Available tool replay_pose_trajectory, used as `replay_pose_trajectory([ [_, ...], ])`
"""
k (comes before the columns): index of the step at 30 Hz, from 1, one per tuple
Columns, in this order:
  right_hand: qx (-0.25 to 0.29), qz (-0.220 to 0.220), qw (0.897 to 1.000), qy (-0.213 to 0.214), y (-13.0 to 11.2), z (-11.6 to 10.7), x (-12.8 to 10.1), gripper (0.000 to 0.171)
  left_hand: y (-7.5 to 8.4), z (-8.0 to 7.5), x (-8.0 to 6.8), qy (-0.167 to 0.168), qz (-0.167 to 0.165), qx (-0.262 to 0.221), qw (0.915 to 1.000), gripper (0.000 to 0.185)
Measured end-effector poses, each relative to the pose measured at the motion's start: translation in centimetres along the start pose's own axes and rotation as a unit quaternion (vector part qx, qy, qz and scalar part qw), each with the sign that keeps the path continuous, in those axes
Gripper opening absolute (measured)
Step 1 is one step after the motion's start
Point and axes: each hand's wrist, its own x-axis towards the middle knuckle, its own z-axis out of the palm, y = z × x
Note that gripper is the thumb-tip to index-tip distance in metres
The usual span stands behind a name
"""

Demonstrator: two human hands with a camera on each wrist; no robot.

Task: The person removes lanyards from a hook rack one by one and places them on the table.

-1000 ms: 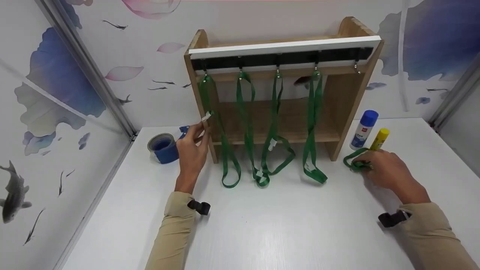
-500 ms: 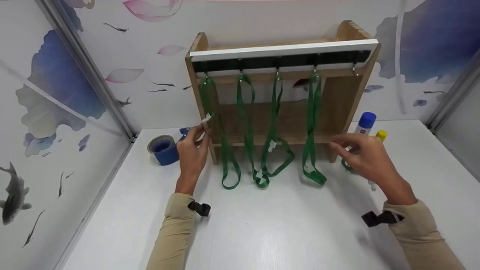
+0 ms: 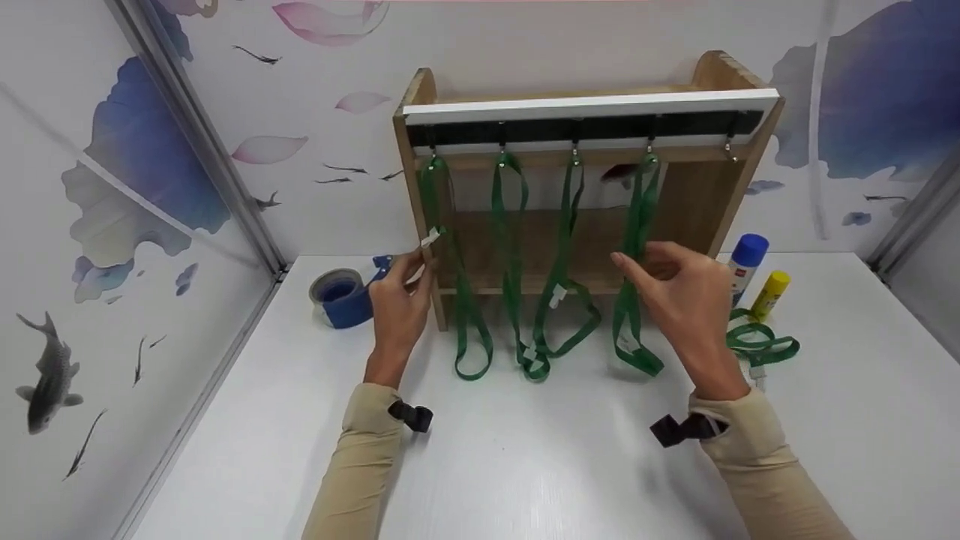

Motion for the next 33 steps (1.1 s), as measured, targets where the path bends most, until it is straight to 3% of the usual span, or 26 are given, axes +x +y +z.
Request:
replay_pose_trajectory([
  [8,0.035,-0.022,0.998,0.055,0.7,-0.4,0.0,0.025,0.2,0.2,-0.2,-0.002,0.000,0.004,1.0000,0.028],
  [14,0.119,-0.093,0.985,0.078,0.6,-1.4,0.5,0.024,0.0,0.0,-0.2,-0.003,-0.003,0.009,1.0000,0.028],
  [17,0.117,-0.107,0.987,0.040,0.6,-2.2,0.7,0.033,-0.1,0.0,-0.1,-0.003,-0.002,0.008,1.0000,0.028],
  [22,0.063,-0.078,0.992,-0.073,0.8,-3.5,1.1,0.030,-0.1,-0.1,-0.1,-0.002,-0.007,0.008,0.9999,0.029],
  [28,0.040,-0.055,0.986,-0.151,1.3,-4.2,1.4,0.028,0.0,0.0,0.0,-0.004,-0.007,0.005,1.0000,0.028],
  [33,0.025,-0.031,0.976,-0.216,1.6,-5.2,1.6,0.036,0.2,0.0,0.1,-0.006,-0.009,0.004,0.9999,0.029],
])
